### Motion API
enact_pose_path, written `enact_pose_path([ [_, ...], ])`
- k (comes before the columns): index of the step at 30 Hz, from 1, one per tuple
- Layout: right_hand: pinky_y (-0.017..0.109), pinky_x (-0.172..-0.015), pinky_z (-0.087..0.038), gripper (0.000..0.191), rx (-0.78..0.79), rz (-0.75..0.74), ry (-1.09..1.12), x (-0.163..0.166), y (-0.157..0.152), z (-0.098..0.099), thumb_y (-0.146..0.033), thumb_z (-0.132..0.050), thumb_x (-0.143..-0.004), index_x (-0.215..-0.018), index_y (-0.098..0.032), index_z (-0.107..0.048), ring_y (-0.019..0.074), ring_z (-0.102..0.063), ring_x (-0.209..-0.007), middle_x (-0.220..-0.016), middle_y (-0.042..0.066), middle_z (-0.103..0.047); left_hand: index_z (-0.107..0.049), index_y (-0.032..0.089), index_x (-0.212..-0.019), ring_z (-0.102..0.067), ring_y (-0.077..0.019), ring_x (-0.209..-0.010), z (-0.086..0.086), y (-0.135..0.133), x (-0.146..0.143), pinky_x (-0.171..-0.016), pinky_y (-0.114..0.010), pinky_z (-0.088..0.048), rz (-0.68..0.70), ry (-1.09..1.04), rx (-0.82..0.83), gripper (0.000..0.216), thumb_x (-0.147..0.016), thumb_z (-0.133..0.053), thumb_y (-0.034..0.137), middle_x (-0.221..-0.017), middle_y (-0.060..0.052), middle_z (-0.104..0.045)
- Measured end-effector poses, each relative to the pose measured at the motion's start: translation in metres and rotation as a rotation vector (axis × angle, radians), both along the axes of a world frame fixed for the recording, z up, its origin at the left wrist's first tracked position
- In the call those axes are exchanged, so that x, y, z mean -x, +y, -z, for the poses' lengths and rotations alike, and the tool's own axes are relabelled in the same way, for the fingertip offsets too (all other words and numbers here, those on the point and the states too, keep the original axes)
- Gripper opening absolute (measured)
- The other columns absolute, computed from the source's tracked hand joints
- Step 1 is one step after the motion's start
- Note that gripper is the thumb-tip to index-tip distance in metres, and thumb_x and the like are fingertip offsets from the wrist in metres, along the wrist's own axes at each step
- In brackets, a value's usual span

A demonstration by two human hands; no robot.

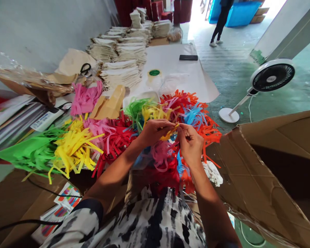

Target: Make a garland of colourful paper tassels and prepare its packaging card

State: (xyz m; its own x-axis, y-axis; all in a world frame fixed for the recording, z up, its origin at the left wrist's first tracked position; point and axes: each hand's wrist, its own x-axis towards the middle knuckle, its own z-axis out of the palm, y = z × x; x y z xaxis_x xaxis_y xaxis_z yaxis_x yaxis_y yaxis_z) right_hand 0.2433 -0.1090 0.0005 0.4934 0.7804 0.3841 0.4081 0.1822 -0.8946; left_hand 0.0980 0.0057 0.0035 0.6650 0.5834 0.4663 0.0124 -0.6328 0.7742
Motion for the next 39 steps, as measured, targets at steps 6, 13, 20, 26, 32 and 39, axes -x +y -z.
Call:
enact_pose_path([
  [6, 0.028, -0.057, -0.045, 0.034, 0.055, 0.074, -0.054, 0.003, 0.002, 0.003, -0.050, -0.060, -0.103, -0.107, -0.019, -0.075, 0.0142, -0.058, -0.055, -0.063, -0.004, -0.064, -0.080, 0.020, -0.109, -0.076, -0.0143, -0.086, -0.005, -0.012, -0.004, -0.074, -0.024, -0.054, -0.194, 0.162, -0.373, 0.023, -0.107, -0.061, 0.033, -0.099, -0.005, -0.081],
  [13, 0.029, -0.061, -0.044, 0.028, 0.103, 0.179, -0.104, 0.006, 0.006, 0.004, -0.043, -0.059, -0.101, -0.099, -0.019, -0.072, 0.0147, -0.060, -0.058, -0.066, -0.003, -0.064, -0.076, 0.022, -0.108, -0.076, -0.0159, -0.088, -0.008, -0.035, -0.008, -0.064, -0.025, -0.047, -0.482, 0.289, -0.635, 0.021, -0.108, -0.057, 0.029, -0.102, -0.004, -0.082],
  [20, 0.027, -0.057, -0.042, 0.029, 0.060, 0.184, -0.055, 0.010, 0.001, -0.002, -0.044, -0.059, -0.102, -0.101, -0.019, -0.071, 0.0131, -0.057, -0.055, -0.064, -0.005, -0.062, -0.078, 0.023, -0.107, -0.075, -0.0160, -0.087, -0.013, -0.035, -0.003, -0.081, -0.029, -0.055, -0.372, 0.149, -0.307, 0.015, -0.097, -0.077, 0.033, -0.100, -0.002, -0.083],
  [26, 0.028, -0.055, -0.041, 0.031, 0.139, 0.102, -0.025, 0.012, 0.003, -0.005, -0.049, -0.063, -0.100, -0.105, -0.019, -0.073, 0.0134, -0.055, -0.052, -0.061, -0.004, -0.063, -0.081, 0.024, -0.099, -0.073, -0.0146, -0.078, -0.008, -0.033, -0.003, -0.076, -0.028, -0.053, -0.384, 0.043, -0.170, 0.007, -0.095, -0.078, 0.029, -0.090, 0.000, -0.082],
  [32, 0.027, -0.052, -0.041, 0.033, 0.172, 0.062, 0.051, 0.012, 0.004, -0.006, -0.050, -0.064, -0.099, -0.101, -0.019, -0.073, 0.0143, -0.057, -0.051, -0.061, -0.002, -0.065, -0.079, 0.023, -0.093, -0.067, -0.0119, -0.071, -0.011, -0.034, -0.003, -0.071, -0.026, -0.050, -0.400, -0.029, -0.056, 0.006, -0.095, -0.077, 0.028, -0.084, 0.001, -0.079],
  [39, 0.026, -0.049, -0.042, 0.036, 0.139, 0.026, 0.104, 0.015, 0.001, -0.011, -0.052, -0.065, -0.099, -0.104, -0.018, -0.074, 0.0139, -0.058, -0.050, -0.062, -0.003, -0.065, -0.074, 0.022, -0.094, -0.065, -0.0106, -0.070, -0.013, -0.034, -0.002, -0.069, -0.024, -0.049, -0.399, -0.008, -0.020, 0.010, -0.096, -0.074, 0.031, -0.086, 0.002, -0.077],
])
